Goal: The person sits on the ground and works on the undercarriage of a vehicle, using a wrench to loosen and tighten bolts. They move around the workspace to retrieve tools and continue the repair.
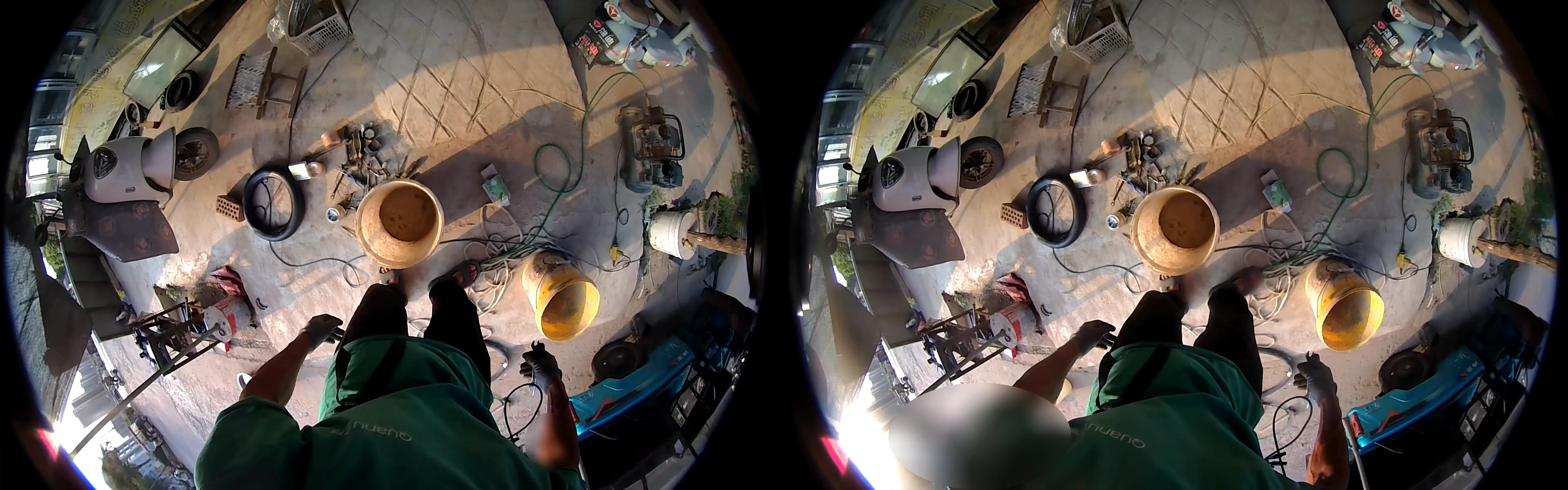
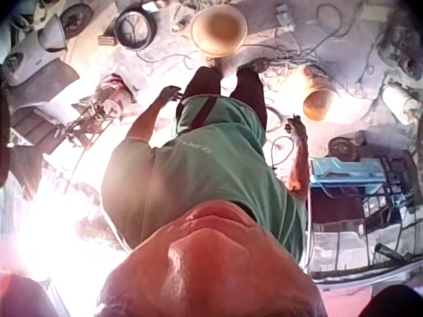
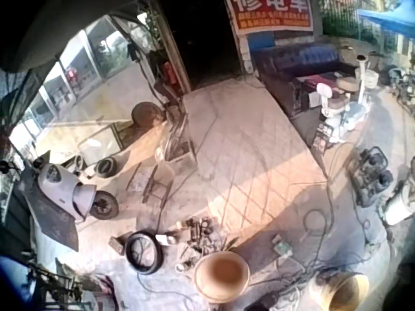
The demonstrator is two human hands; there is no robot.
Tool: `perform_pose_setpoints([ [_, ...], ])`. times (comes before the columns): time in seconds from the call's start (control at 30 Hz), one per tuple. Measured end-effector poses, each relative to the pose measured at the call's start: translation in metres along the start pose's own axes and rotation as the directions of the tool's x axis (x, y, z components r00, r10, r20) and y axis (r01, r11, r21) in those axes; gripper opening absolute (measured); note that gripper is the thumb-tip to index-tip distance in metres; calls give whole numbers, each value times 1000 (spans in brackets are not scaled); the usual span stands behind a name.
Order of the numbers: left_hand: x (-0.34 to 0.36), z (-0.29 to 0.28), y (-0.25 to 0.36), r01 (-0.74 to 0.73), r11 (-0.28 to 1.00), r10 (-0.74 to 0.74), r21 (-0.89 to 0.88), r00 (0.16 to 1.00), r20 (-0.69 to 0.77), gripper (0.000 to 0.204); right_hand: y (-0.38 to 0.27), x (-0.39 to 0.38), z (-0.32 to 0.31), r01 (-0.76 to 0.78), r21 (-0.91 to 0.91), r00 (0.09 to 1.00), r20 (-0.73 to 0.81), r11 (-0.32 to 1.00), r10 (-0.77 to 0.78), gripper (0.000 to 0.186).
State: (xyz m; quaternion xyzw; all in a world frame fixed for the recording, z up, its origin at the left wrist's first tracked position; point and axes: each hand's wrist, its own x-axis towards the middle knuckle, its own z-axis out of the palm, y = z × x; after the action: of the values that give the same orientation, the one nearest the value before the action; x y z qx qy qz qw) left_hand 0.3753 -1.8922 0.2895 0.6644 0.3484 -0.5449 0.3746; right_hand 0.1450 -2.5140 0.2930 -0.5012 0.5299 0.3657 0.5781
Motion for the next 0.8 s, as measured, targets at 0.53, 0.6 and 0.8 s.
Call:
perform_pose_setpoints([
  [0.53, 165, -83, 125, -109, 990, 112, 90, 993, -28, 34, -344, 218, 264, 577, -681, 667, 74, 451, -742, 31],
  [0.6, 240, -94, 145, -201, 975, 200, 95, 980, 19, 33, -355, 269, 309, 718, -601, 523, 133, 351, -842, 27],
  [0.8, 382, -111, 263, -426, 866, 436, 262, 900, 25, 26, -387, 347, 370, 764, -644, 191, 152, 49, -970, 20],
])
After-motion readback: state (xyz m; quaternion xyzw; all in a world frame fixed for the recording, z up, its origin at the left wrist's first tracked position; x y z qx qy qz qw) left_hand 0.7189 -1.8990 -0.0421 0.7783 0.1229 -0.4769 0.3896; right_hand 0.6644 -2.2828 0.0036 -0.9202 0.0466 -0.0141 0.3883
